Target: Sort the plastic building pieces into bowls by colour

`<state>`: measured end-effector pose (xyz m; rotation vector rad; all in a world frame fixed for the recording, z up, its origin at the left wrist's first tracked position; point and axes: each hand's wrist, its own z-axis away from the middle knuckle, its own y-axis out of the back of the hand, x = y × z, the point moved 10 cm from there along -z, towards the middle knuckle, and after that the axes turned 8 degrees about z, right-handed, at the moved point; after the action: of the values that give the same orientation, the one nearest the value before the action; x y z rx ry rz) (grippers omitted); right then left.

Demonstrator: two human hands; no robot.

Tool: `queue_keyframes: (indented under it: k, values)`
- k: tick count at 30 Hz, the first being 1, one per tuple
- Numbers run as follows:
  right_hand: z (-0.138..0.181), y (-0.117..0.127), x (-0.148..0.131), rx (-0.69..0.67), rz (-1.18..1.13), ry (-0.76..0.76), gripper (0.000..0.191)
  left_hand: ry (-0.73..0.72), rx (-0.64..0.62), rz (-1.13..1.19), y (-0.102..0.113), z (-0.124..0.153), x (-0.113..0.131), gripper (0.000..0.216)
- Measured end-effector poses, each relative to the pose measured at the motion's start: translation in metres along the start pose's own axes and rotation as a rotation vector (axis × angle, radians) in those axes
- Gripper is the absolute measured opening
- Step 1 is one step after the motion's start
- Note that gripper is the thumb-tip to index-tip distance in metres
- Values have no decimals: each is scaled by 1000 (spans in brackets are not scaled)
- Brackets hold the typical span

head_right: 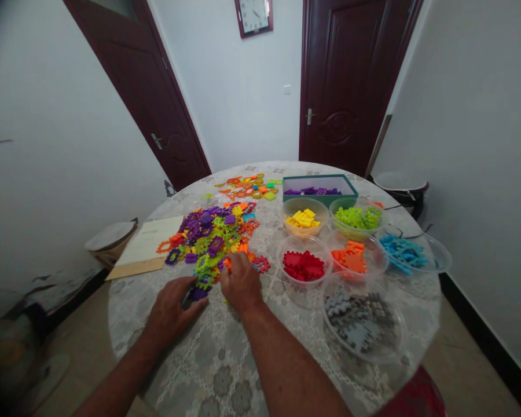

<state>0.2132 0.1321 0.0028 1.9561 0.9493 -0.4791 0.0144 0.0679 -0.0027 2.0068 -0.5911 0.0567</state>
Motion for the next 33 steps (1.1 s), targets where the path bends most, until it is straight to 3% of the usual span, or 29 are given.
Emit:
queue_keyframes:
  k: [14, 26, 33]
  values:
    - [-3, 20, 19, 75, -151, -82, 27, 87, -73, -39, -6, -5, 8, 51]
    - [0, 34, 10, 65, -40, 2, 29, -22, -68, 120, -5, 0, 25, 48]
    - [2, 36, 4, 61, 12, 57, 28, -66, -132, 229, -16, 0, 40, 53]
